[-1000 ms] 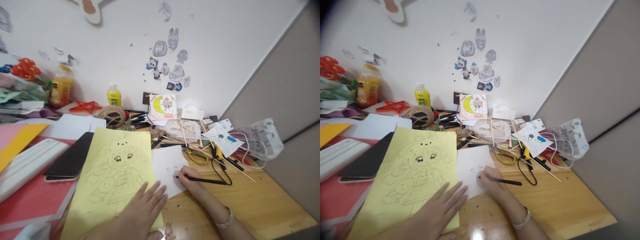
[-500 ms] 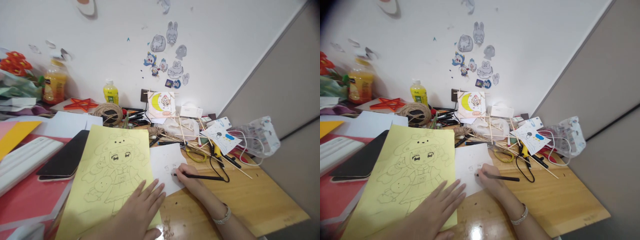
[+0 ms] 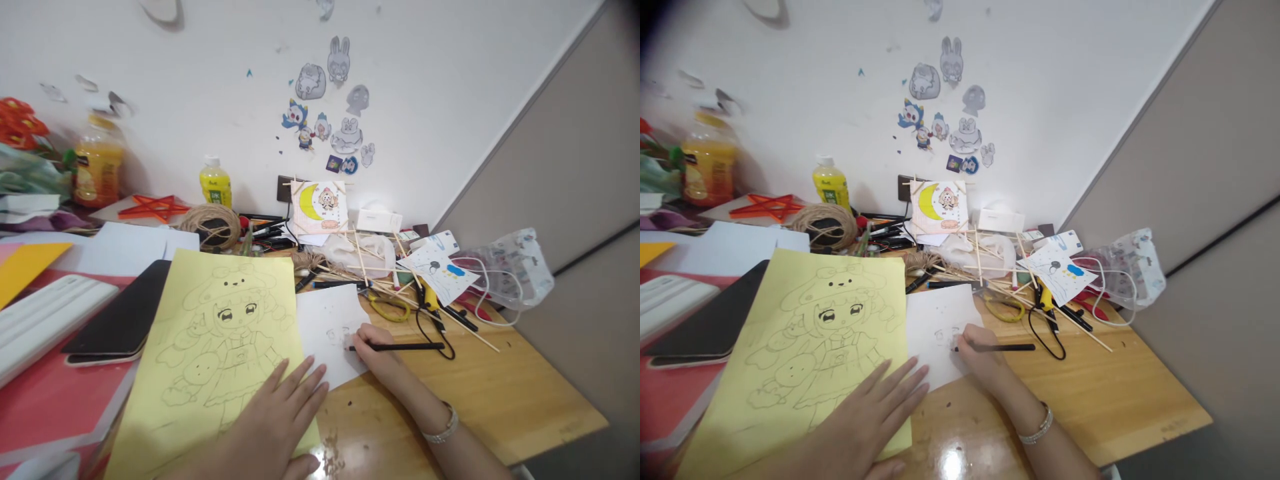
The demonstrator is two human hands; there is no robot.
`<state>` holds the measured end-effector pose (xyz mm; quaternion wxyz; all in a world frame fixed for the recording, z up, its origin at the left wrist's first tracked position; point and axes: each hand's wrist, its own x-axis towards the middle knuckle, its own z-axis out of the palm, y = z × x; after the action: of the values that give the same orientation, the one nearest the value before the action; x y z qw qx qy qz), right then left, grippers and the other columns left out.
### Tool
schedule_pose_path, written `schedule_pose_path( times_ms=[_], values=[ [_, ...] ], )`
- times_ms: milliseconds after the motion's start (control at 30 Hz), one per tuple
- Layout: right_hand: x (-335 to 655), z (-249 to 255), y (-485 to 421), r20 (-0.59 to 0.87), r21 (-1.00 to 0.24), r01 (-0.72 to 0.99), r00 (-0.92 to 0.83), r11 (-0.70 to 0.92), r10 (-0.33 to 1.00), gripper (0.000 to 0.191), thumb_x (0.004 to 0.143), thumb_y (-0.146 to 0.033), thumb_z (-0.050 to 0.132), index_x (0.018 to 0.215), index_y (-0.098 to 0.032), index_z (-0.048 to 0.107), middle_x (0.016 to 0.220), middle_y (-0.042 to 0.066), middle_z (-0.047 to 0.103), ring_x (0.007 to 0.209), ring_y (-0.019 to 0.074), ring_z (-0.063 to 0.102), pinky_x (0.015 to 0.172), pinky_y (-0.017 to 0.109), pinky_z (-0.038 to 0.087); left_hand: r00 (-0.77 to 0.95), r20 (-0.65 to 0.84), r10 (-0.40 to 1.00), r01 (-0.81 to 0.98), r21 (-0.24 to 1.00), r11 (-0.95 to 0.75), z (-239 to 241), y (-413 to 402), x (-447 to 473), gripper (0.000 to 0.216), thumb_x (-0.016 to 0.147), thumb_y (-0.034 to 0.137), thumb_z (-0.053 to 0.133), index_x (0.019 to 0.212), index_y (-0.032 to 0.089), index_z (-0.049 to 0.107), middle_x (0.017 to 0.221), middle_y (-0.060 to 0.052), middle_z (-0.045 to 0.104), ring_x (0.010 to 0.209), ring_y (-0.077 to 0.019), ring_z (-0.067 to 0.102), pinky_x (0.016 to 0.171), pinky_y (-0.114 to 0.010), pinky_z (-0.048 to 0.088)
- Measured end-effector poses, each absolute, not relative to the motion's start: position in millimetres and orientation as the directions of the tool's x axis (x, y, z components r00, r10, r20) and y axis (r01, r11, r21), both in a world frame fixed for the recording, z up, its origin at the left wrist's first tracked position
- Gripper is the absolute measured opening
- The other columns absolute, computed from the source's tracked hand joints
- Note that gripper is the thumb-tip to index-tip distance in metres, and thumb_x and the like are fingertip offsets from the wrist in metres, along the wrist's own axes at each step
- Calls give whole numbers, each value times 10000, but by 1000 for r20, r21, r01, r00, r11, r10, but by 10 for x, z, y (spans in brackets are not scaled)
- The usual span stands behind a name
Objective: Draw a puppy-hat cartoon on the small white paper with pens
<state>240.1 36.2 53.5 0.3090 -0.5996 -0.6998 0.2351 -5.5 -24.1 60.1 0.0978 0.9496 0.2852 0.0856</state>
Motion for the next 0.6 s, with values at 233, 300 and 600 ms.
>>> schedule_pose_path(
  times_ms=[233, 300, 600],
  values=[
    [2396, 528, 353, 154, -715, 678, -87, 172, 984, 324, 781, -241, 478, 487, -224, 344, 478, -41, 446, 504, 125, 431, 497, 247, 299, 820, 132, 557, 527, 207, -824, 539, -247, -61, 708, 878, 360, 637, 1485, 173, 327, 1534, -118, 283, 1410, -336, 237, 1125, -564, 199],
    [2394, 541, 352, 149, -718, 681, -52, 144, 987, 315, 773, -226, 468, 487, -227, 337, 478, -42, 436, 502, 127, 430, 491, 247, 296, 817, 141, 559, 531, 194, -825, 518, -252, -55, 709, 873, 372, 639, 1481, 170, 335, 1535, -114, 284, 1412, -339, 231, 1125, -567, 196],
    [2405, 552, 349, 161, -704, 694, -49, 150, 986, 309, 799, -252, 467, 503, -225, 383, 498, -36, 450, 521, 133, 446, 510, 251, 299, 804, 182, 566, 533, 201, -822, 487, -258, -49, 668, 885, 326, 604, 1479, 181, 335, 1532, -114, 300, 1414, -332, 227, 1133, -554, 172]
  ],
)
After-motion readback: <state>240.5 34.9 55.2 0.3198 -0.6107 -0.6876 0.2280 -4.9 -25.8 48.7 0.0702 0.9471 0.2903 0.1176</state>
